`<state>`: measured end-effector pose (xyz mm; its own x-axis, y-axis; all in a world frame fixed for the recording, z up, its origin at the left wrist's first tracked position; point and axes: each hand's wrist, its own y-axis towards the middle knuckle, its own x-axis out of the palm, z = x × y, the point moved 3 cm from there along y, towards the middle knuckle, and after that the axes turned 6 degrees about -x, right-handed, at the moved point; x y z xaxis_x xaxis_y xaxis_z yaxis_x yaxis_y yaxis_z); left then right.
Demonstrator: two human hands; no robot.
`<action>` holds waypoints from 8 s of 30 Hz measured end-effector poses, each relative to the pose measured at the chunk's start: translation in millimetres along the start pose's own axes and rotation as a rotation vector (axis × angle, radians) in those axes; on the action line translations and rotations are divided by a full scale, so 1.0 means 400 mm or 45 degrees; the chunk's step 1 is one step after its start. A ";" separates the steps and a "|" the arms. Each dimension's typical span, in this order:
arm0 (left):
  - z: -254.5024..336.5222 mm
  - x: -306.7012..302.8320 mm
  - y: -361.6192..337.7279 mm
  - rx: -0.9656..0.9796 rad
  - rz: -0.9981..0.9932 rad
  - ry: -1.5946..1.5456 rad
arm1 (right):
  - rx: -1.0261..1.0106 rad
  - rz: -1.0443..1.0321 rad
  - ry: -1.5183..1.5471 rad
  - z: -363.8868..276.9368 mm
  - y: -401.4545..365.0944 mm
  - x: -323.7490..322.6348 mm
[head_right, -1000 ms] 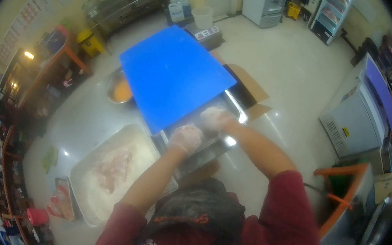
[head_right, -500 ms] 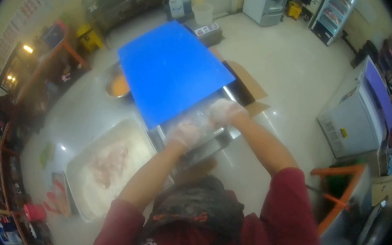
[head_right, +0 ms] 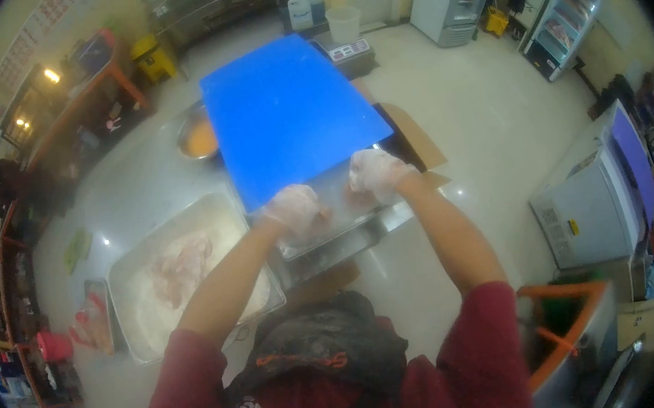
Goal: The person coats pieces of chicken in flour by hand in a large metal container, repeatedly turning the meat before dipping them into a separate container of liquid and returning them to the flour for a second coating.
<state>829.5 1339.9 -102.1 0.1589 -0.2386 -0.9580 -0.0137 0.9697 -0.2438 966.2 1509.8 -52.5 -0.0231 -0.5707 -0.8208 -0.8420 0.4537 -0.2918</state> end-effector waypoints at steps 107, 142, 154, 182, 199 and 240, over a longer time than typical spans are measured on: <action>-0.304 0.171 -0.995 -0.573 0.337 -0.329 | -0.846 -0.474 -0.226 -0.616 0.031 0.685; -0.307 0.259 -1.077 -0.754 0.677 -0.957 | -0.765 -0.619 -0.572 -0.652 0.025 0.728; -0.296 0.147 -1.074 -0.619 0.290 -0.728 | -0.968 -0.407 -0.850 -0.677 -0.009 0.717; -0.144 -0.284 -0.602 -0.298 0.354 -0.302 | -0.580 0.048 -0.141 -0.488 -0.150 0.012; 0.015 0.100 -0.092 -0.261 0.403 -0.048 | -0.280 0.137 -0.411 0.041 0.075 0.293; -0.016 -0.216 -0.351 -0.326 0.483 -0.391 | 0.018 0.146 0.407 -0.274 -0.104 -0.074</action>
<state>811.4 1223.9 13.9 0.3767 0.1883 -0.9070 -0.3596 0.9321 0.0441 942.7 1432.8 37.9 -0.2869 -0.7003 -0.6537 -0.8168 0.5354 -0.2151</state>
